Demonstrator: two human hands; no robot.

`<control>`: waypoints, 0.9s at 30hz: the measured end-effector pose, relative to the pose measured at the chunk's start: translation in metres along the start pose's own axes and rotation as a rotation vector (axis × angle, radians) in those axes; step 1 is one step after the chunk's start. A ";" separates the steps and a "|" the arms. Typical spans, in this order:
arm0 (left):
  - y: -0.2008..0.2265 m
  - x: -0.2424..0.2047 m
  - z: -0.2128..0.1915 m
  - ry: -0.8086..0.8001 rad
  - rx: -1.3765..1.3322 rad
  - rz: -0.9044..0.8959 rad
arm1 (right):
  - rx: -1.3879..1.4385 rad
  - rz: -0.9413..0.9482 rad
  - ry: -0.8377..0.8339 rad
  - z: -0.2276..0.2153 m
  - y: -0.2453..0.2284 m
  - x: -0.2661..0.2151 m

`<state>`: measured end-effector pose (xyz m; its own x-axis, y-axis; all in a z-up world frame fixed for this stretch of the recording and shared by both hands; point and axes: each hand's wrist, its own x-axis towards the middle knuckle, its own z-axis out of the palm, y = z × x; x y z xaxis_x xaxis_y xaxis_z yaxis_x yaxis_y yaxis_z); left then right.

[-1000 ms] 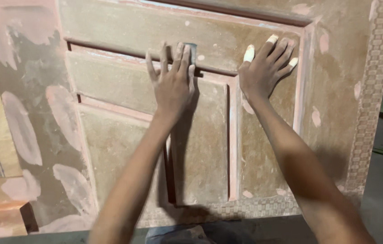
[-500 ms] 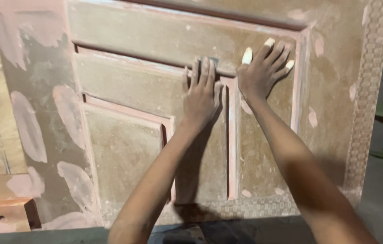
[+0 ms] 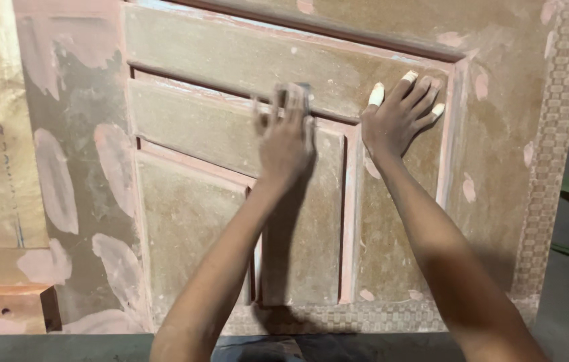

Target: The person sands a wooden door lying flat on a workbench using a sanding block. They systematically smooth the raised panels and edges, moving across the surface to prepare it for finishing.

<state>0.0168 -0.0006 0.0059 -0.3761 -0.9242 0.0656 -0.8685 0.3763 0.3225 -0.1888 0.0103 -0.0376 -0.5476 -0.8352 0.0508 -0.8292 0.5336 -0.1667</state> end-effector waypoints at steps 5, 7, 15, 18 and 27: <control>-0.006 0.002 0.002 -0.070 -0.038 0.048 | -0.011 -0.012 -0.010 -0.001 0.000 0.001; -0.002 -0.001 0.007 -0.048 -0.044 0.085 | -0.012 0.011 -0.039 -0.001 0.000 0.003; 0.002 -0.001 0.017 -0.010 -0.092 0.147 | -0.032 0.029 -0.084 -0.002 0.001 0.002; -0.016 0.002 0.017 -0.036 -0.017 0.092 | -0.015 -0.016 -0.008 0.001 0.001 0.002; -0.025 0.008 0.011 -0.033 -0.036 0.014 | -0.042 0.010 -0.073 -0.010 -0.005 0.002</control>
